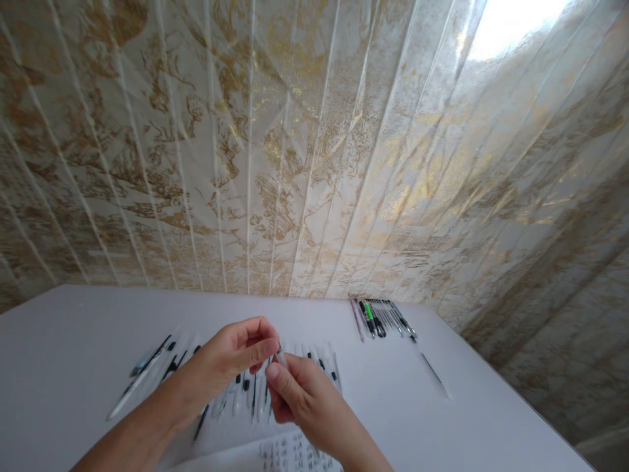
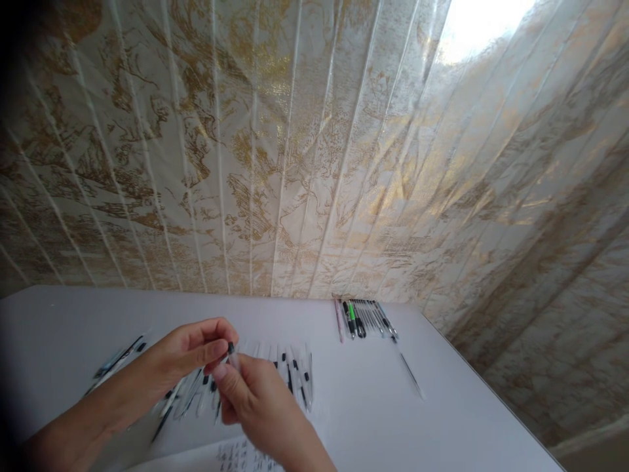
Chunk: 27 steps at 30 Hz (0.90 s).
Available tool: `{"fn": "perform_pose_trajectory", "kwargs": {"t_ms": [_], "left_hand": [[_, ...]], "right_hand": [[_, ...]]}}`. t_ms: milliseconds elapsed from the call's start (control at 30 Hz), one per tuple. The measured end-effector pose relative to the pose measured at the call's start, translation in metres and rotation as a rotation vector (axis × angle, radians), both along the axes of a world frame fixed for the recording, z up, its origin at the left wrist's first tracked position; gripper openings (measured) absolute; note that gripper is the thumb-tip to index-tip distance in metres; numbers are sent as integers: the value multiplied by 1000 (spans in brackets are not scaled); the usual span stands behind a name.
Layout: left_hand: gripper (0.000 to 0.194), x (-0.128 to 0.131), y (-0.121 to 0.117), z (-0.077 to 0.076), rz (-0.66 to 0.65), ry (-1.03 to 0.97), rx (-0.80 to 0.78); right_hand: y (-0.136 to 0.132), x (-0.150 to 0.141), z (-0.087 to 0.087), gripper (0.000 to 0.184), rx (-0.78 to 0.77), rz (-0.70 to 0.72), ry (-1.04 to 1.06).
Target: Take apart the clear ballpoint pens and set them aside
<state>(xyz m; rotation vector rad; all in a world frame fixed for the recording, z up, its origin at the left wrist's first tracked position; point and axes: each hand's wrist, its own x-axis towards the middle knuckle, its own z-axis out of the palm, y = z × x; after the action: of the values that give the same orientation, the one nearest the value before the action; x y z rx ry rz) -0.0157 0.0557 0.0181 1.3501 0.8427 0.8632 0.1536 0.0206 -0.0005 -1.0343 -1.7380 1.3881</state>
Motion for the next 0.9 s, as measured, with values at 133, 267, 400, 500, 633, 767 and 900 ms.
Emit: {"fn": "perform_pose_trajectory", "kwargs": {"t_ms": [133, 267, 400, 500, 633, 767, 900], "left_hand": [[30, 3, 0, -1, 16, -5, -12], [21, -4, 2, -2, -4, -24, -23], [30, -3, 0, -2, -15, -31, -62], [31, 4, -1, -4, -4, -58, -49], [25, 4, 0, -5, 31, -53, -24], [28, -2, 0, -4, 23, -37, -55], [32, 2, -1, -3, 68, -17, -33]], "right_hand": [[-2, 0, 0, 55, 76, -36, -85], [1, -1, -3, 56, -37, 7, 33], [3, -1, -4, 56, -16, -16, 44], [2, -2, -3, 54, 77, -61, -64], [0, -2, -5, 55, 91, -63, -81], [3, -2, -8, 56, 5, -19, 52], [3, -3, -6, 54, 60, -82, -37]]}}
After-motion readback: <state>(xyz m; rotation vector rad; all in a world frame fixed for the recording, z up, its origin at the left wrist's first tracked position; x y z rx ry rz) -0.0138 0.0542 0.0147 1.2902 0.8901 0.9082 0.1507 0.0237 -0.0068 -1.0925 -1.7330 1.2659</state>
